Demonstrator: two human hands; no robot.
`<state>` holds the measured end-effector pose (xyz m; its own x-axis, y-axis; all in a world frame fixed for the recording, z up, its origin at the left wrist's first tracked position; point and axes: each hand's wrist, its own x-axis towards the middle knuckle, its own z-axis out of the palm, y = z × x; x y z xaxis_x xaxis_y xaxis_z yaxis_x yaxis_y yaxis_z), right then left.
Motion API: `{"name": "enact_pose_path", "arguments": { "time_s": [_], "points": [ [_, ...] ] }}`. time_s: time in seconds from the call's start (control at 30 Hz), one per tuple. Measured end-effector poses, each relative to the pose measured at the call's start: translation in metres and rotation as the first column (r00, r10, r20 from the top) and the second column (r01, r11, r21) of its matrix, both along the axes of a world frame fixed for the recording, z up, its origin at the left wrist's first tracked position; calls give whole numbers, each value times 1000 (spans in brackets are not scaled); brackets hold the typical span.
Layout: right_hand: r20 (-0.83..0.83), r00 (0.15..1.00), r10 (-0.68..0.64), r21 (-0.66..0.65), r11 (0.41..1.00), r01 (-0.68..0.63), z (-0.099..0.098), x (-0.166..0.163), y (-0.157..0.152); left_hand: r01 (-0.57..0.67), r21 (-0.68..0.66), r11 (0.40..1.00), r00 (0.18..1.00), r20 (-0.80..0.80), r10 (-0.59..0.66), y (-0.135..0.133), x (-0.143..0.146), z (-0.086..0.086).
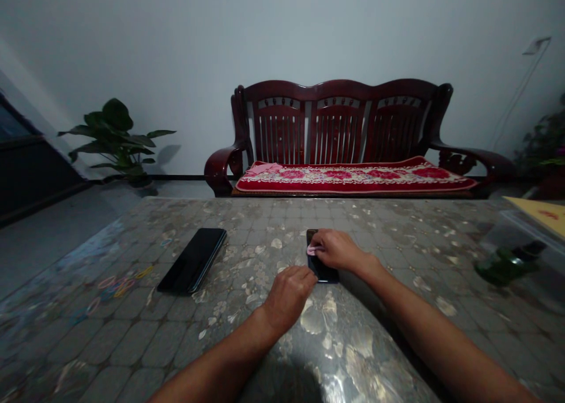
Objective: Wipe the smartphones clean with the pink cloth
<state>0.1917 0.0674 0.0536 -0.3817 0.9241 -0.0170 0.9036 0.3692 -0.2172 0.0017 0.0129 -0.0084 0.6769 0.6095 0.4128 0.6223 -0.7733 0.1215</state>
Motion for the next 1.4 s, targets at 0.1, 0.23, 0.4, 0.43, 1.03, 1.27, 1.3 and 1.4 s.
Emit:
{"name": "enact_pose_path", "arguments": {
  "time_s": [0.1, 0.23, 0.4, 0.43, 1.03, 1.27, 1.3, 1.4],
  "points": [
    [-1, 999, -45, 40, 998, 45, -1, 4, 6, -4, 3, 1000, 1000, 3, 4, 0, 0, 0],
    [-7, 996, -94, 74, 993, 95, -4, 3, 15, -6, 10, 1000, 1000, 17, 6, 0, 0, 0],
    [-53, 998, 40, 41, 998, -38, -4, 6, 4, -2, 20, 1000, 1000, 27, 1, 1, 0, -2],
    [-61, 996, 60, 26, 998, -59, -4, 8, 1, -3, 20, 1000, 1000, 27, 3, 1, 0, -2],
    [-60, 998, 32, 37, 999, -30, -1, 14, -18, -2, 20, 1000, 999, 36, 1, 0, 0, 0],
    [-60, 997, 55, 28, 998, -54, 0, 15, -27, -12, 27, 1000, 999, 47, 10, 0, 0, -1],
    [-62, 996, 65, 11, 998, -65, 1, 16, -31, -11, 24, 1000, 999, 45, 10, 0, 0, -1],
    [-82, 995, 61, -18, 998, -63, 3, 18, -37, -7, 20, 1000, 999, 45, 6, 1, 1, -1]
  ]
}}
